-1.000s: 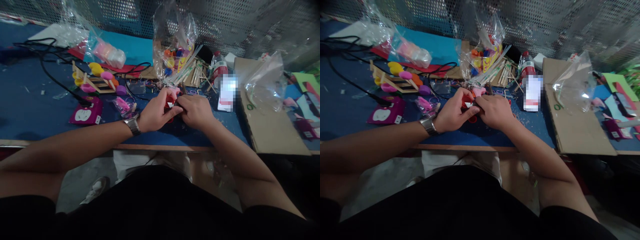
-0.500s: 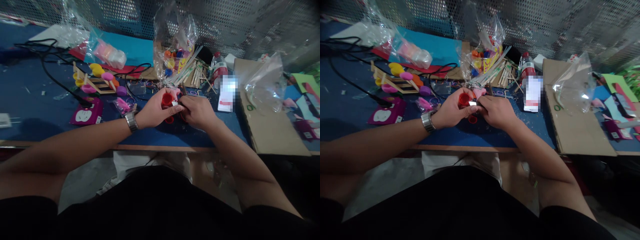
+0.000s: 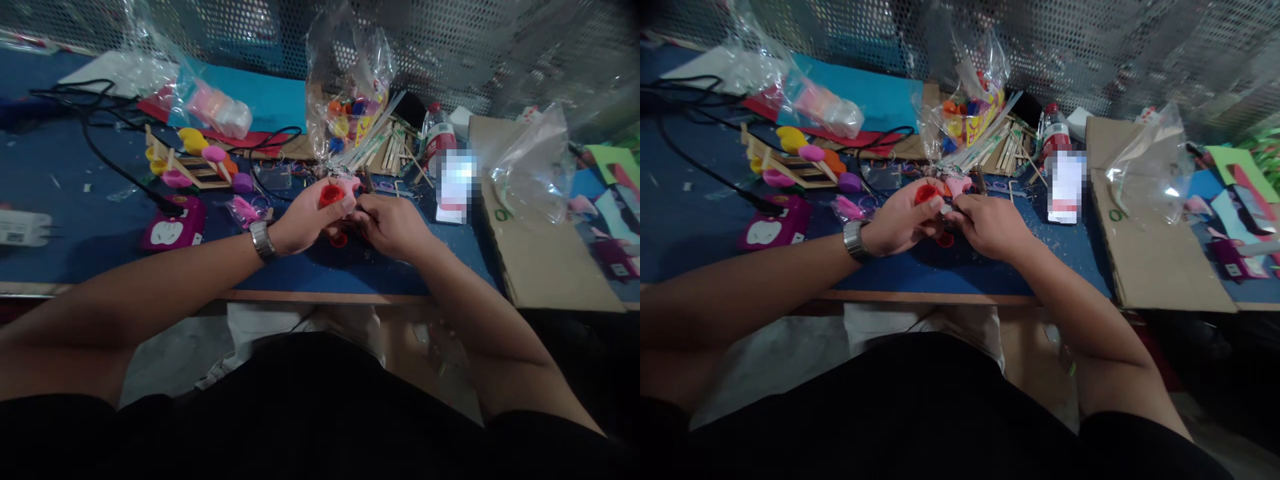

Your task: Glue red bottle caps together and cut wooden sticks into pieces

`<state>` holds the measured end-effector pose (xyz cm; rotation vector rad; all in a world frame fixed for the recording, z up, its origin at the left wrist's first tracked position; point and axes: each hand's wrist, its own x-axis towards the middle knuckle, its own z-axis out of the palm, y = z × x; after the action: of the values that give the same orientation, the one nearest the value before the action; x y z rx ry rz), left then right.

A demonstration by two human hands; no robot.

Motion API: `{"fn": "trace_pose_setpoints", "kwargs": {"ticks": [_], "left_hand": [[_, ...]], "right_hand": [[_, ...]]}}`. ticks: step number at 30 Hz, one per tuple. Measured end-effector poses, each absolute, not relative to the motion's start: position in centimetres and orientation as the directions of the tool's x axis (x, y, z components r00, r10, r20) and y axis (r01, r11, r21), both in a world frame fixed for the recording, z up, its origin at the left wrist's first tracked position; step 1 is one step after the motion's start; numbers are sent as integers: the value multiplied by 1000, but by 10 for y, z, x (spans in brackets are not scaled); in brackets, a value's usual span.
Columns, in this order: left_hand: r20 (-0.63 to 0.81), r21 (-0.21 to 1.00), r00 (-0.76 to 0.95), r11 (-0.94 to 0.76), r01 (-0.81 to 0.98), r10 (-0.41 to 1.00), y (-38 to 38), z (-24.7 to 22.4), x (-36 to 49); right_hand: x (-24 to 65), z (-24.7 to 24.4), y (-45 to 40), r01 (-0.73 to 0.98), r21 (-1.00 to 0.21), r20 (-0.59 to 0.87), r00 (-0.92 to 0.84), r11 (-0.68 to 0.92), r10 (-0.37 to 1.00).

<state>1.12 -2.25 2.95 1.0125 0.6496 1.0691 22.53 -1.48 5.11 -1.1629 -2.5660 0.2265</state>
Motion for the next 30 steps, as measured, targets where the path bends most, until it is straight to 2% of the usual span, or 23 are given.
{"fn": "trace_pose_setpoints", "kwargs": {"ticks": [4,7,15,20,30], "left_hand": [[-165,792,440,385,-473,882,-15,38,6],[-195,745,452,431,-509,870,-14,41,5],[-125,788,402,337,-515,907,-18,38,12],[-46,880,387,221,-420,921,-19,32,12],[-5,951,376,121,-286,927,-18,24,10]], "right_hand": [[229,53,-14,666,-287,280,-629,689,725],[231,54,-14,660,-277,308,-627,698,716],[229,56,-12,698,-242,206,-642,674,739],[226,56,-14,697,-250,184,-648,672,739],[225,56,-16,701,-264,160,-645,662,747]]}}
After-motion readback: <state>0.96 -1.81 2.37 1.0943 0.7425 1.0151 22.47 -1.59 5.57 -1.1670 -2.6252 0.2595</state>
